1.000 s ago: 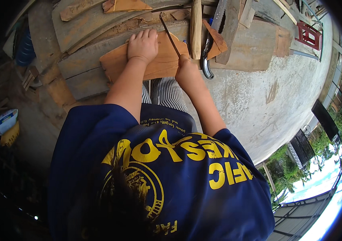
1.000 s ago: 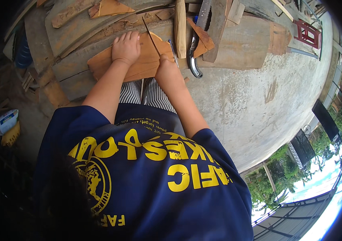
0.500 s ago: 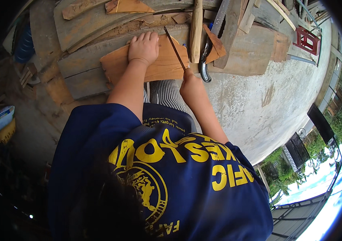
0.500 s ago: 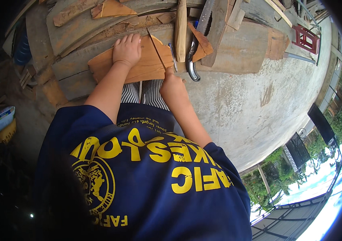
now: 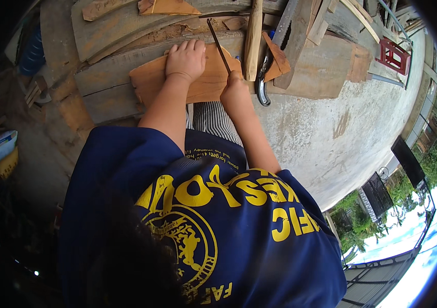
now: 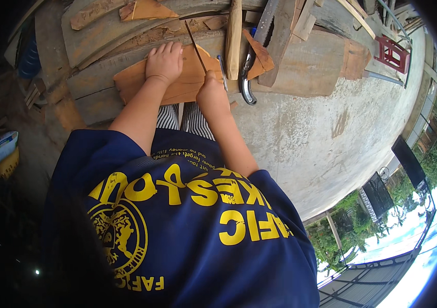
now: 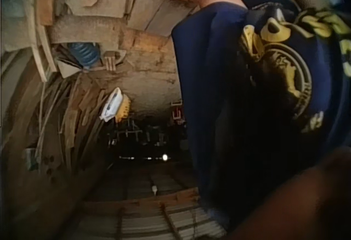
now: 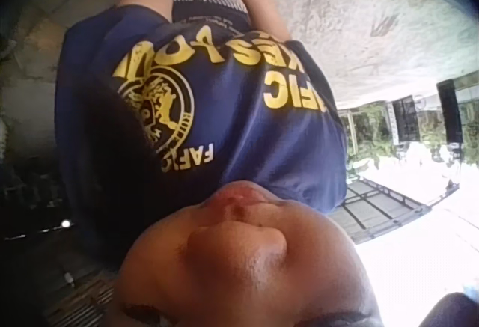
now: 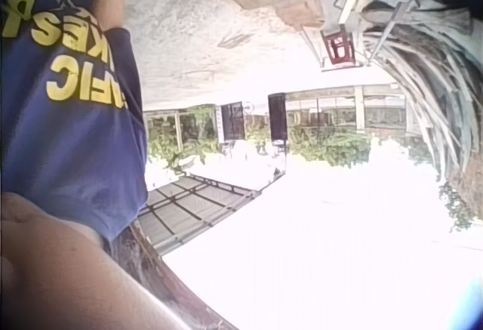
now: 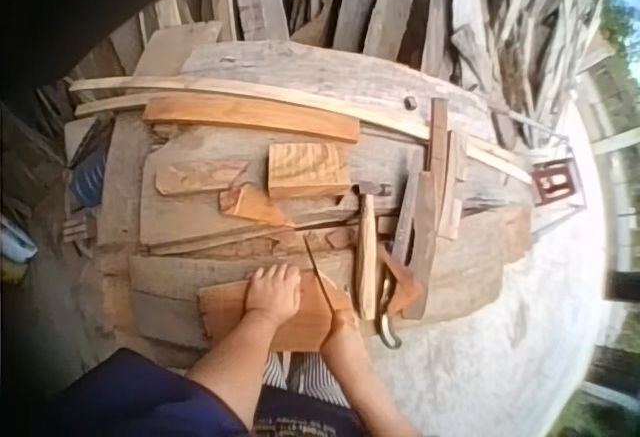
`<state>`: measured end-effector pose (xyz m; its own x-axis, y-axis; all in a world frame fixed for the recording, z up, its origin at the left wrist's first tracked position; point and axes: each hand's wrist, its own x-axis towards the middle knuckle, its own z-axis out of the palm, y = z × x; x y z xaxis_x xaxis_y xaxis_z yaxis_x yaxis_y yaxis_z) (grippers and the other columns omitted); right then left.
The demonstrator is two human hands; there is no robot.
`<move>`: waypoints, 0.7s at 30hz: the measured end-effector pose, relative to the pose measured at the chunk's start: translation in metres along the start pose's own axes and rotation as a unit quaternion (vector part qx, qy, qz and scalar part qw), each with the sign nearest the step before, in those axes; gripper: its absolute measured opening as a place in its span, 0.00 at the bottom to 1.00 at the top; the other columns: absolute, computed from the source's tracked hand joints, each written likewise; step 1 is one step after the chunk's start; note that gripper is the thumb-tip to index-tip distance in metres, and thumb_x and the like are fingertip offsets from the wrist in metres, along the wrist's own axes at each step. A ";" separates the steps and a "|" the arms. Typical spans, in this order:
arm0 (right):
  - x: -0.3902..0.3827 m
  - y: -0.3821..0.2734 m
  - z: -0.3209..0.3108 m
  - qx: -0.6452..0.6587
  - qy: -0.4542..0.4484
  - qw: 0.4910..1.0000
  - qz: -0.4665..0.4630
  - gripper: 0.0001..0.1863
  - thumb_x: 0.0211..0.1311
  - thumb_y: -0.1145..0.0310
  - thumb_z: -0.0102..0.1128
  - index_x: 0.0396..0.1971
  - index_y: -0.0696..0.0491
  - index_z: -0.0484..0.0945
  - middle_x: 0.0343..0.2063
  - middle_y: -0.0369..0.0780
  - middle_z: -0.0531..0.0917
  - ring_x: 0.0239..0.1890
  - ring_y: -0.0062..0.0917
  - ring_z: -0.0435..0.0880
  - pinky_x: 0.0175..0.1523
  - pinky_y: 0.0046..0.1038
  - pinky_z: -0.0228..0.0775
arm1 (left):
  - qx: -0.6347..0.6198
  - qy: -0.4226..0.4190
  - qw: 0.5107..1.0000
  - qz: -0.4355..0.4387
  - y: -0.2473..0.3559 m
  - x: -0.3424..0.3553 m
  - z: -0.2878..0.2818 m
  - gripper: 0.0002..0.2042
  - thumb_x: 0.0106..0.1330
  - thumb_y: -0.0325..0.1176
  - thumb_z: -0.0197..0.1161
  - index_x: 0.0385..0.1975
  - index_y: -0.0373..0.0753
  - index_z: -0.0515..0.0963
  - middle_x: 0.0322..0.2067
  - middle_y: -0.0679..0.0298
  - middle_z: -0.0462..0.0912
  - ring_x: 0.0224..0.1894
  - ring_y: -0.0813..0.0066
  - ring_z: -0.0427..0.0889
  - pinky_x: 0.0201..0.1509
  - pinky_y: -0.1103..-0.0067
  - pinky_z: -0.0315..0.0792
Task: The person marks lines on a piece of wood using a ruler and a pen, aligns wooden blocks against the wood, and cuts the wood along the lines using a saw blade.
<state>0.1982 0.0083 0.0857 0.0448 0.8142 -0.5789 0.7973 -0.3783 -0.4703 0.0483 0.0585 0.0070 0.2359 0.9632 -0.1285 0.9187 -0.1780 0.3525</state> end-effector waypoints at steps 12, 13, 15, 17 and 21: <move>-0.001 -0.001 0.003 0.016 0.023 0.999 0.024 0.06 0.57 0.77 0.47 0.34 0.60 0.66 0.24 0.62 0.78 0.34 0.57 0.78 0.40 0.50 0.71 | 0.006 0.004 1.000 0.007 0.001 -0.001 0.001 0.09 0.65 0.38 0.48 0.39 0.45 0.73 0.36 0.68 0.78 0.42 0.69 0.76 0.46 0.70 0.66; -0.008 0.005 -0.001 0.000 -0.004 0.999 0.032 0.05 0.57 0.77 0.47 0.33 0.61 0.66 0.24 0.62 0.77 0.33 0.58 0.78 0.38 0.51 0.71 | 0.005 -0.005 1.000 0.009 0.003 0.000 0.000 0.09 0.65 0.38 0.48 0.39 0.45 0.73 0.36 0.68 0.78 0.42 0.69 0.76 0.46 0.70 0.66; -0.038 0.011 -0.008 -0.005 -0.017 0.999 0.050 0.04 0.60 0.75 0.46 0.33 0.60 0.66 0.23 0.61 0.77 0.32 0.58 0.77 0.36 0.51 0.70 | 0.004 0.016 1.000 0.006 -0.004 -0.004 0.004 0.08 0.65 0.38 0.48 0.39 0.45 0.72 0.36 0.67 0.78 0.42 0.69 0.77 0.45 0.70 0.66; -0.063 0.012 -0.018 -0.005 -0.046 0.995 0.083 0.04 0.63 0.74 0.45 0.32 0.59 0.67 0.23 0.60 0.77 0.32 0.58 0.76 0.34 0.51 0.68 | 0.007 0.037 0.999 0.005 -0.009 -0.007 0.007 0.08 0.65 0.38 0.48 0.38 0.45 0.72 0.35 0.67 0.78 0.42 0.69 0.77 0.45 0.70 0.67; -0.030 0.003 -0.007 -0.001 -0.036 0.999 0.031 0.04 0.58 0.79 0.44 0.33 0.62 0.65 0.24 0.63 0.77 0.32 0.57 0.79 0.37 0.51 0.71 | 0.007 0.012 1.000 0.005 -0.004 -0.004 0.003 0.08 0.65 0.38 0.48 0.38 0.45 0.72 0.35 0.68 0.78 0.41 0.69 0.77 0.45 0.70 0.67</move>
<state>0.2038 -0.0140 0.1058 0.0505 0.7559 -0.6527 0.7955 -0.4256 -0.4313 0.0444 0.0551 0.0037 0.2371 0.9660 -0.1026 0.9210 -0.1899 0.3402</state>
